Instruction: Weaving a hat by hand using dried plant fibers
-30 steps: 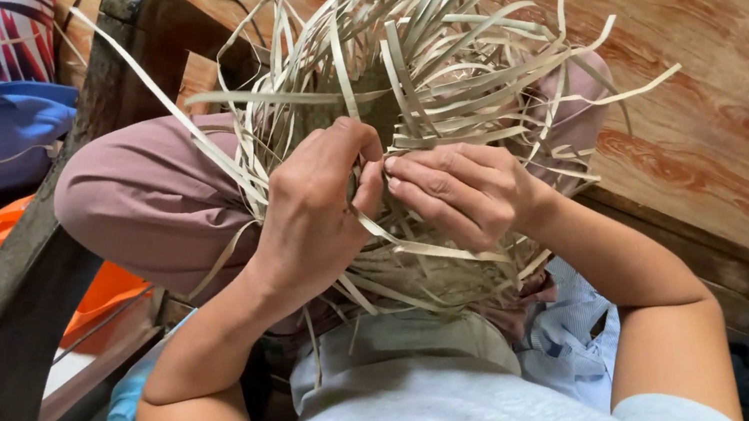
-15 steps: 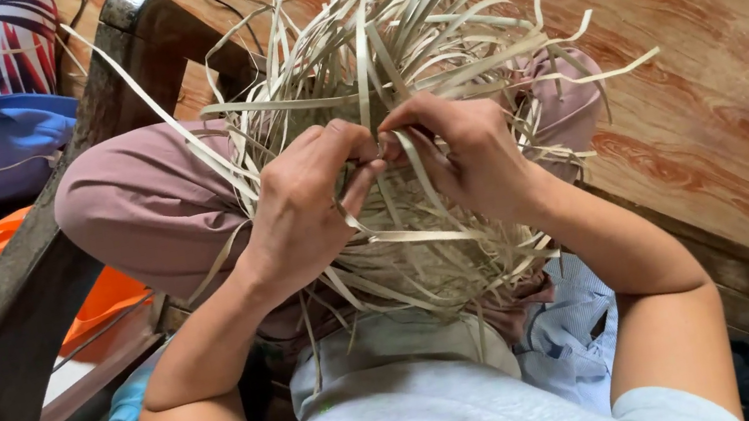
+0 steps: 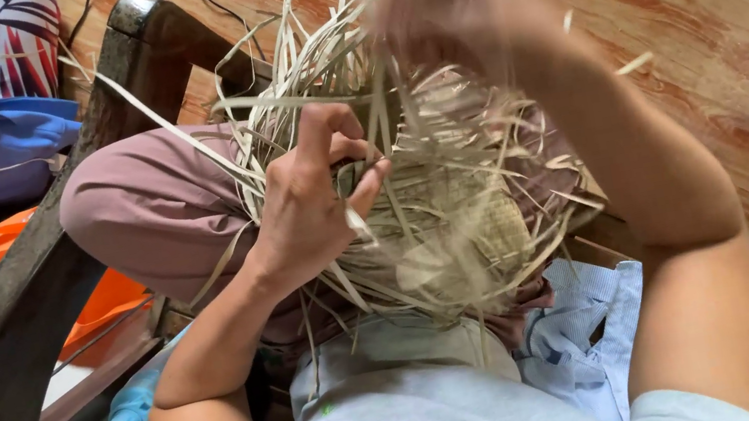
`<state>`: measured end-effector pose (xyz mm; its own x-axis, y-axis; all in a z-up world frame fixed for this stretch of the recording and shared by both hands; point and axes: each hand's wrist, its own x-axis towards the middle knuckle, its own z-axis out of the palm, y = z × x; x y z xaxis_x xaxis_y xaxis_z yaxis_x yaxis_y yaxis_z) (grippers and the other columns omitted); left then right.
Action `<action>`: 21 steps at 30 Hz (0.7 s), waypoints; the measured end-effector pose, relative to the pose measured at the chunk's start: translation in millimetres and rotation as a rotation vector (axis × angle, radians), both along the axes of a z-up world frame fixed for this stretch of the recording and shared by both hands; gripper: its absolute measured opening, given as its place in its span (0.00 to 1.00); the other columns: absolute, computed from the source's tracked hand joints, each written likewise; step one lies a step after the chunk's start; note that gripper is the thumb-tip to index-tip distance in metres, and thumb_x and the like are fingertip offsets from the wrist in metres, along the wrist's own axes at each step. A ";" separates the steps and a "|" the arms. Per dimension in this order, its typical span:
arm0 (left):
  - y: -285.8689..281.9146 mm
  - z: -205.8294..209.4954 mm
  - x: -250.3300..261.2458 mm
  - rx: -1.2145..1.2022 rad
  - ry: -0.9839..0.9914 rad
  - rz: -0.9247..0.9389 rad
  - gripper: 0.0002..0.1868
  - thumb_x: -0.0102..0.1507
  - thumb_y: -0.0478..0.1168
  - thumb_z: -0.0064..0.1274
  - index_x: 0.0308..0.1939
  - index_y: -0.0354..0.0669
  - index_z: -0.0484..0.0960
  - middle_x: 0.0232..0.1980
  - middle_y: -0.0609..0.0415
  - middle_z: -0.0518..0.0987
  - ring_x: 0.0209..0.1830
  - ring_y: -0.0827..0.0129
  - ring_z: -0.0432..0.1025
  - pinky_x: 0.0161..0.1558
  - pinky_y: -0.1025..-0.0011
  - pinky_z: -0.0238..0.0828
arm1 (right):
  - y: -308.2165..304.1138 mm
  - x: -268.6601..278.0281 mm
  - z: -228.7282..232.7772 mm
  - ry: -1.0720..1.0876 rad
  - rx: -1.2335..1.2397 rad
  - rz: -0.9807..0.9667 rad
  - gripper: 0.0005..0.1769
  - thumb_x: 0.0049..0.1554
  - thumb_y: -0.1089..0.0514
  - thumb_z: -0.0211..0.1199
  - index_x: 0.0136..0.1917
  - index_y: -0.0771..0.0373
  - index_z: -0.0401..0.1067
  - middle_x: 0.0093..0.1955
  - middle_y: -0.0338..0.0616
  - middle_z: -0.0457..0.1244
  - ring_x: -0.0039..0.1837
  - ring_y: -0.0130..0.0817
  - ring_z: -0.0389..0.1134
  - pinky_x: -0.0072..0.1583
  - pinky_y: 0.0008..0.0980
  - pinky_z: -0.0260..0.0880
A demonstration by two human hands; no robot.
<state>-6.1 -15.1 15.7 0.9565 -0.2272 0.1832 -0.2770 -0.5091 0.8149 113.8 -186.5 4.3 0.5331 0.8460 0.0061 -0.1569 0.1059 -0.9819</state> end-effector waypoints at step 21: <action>15.0 15.0 0.3 -0.028 -0.093 -0.039 0.07 0.53 0.32 0.50 0.29 0.35 0.67 0.27 0.54 0.69 0.25 0.70 0.61 0.29 0.76 0.57 | 11.6 -51.6 -12.3 -0.683 -0.245 -0.265 0.07 0.37 0.55 0.67 0.31 0.52 0.70 0.48 0.38 0.54 0.57 0.36 0.49 0.60 0.41 0.51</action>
<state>-5.8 -0.1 30.7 0.9256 -0.2570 0.2779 -0.3714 -0.4741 0.7983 62.2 -174.9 -8.0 0.6634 0.7104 0.2350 0.4922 -0.1777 -0.8522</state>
